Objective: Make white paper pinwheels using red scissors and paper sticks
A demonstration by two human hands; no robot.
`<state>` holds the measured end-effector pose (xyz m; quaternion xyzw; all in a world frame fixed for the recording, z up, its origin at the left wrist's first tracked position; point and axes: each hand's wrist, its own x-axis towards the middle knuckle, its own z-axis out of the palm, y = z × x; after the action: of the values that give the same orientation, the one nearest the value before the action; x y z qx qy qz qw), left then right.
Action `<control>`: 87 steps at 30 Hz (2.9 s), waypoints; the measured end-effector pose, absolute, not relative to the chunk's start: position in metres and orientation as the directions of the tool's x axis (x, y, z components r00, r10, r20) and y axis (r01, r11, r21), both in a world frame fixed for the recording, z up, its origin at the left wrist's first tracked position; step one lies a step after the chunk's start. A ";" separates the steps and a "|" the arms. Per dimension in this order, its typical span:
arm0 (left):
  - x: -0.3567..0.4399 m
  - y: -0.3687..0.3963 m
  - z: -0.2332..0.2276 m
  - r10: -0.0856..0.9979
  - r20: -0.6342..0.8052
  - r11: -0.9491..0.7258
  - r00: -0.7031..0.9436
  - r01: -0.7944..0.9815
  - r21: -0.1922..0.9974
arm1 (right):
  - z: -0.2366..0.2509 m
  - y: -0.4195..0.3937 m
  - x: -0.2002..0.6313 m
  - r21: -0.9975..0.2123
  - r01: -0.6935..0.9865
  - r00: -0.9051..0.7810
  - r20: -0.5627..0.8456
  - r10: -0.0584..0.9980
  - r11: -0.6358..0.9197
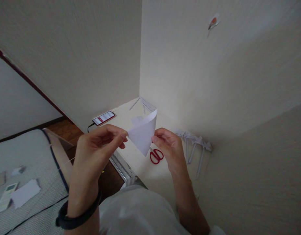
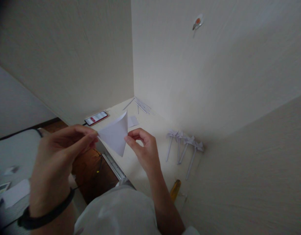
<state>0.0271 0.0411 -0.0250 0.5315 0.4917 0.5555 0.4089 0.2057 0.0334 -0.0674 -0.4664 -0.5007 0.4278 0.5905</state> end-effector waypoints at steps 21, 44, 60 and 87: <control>0.021 0.046 -0.028 0.976 0.204 -0.212 0.079 0.120 0.970 | -0.065 0.036 0.208 -0.946 -0.132 0.222 0.262 0.939 0.295; 0.020 0.047 -0.028 0.969 0.192 -0.221 0.154 0.198 0.955 | -0.063 0.034 0.207 -0.944 -0.145 0.267 0.252 0.930 0.297; 0.019 0.047 -0.031 0.966 0.140 -0.186 0.215 0.211 0.960 | -0.062 0.034 0.209 -0.951 -0.090 0.302 0.256 0.918 0.295; 0.018 0.050 -0.032 0.937 0.099 -0.213 0.336 0.321 0.923 | -0.062 0.035 0.211 -0.954 -0.023 0.328 0.276 0.904 0.299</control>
<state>0.0177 0.0504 -0.0321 0.6931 0.4538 0.3552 0.4330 0.2108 0.0349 -0.0620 -0.4770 -0.4616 0.3505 0.6607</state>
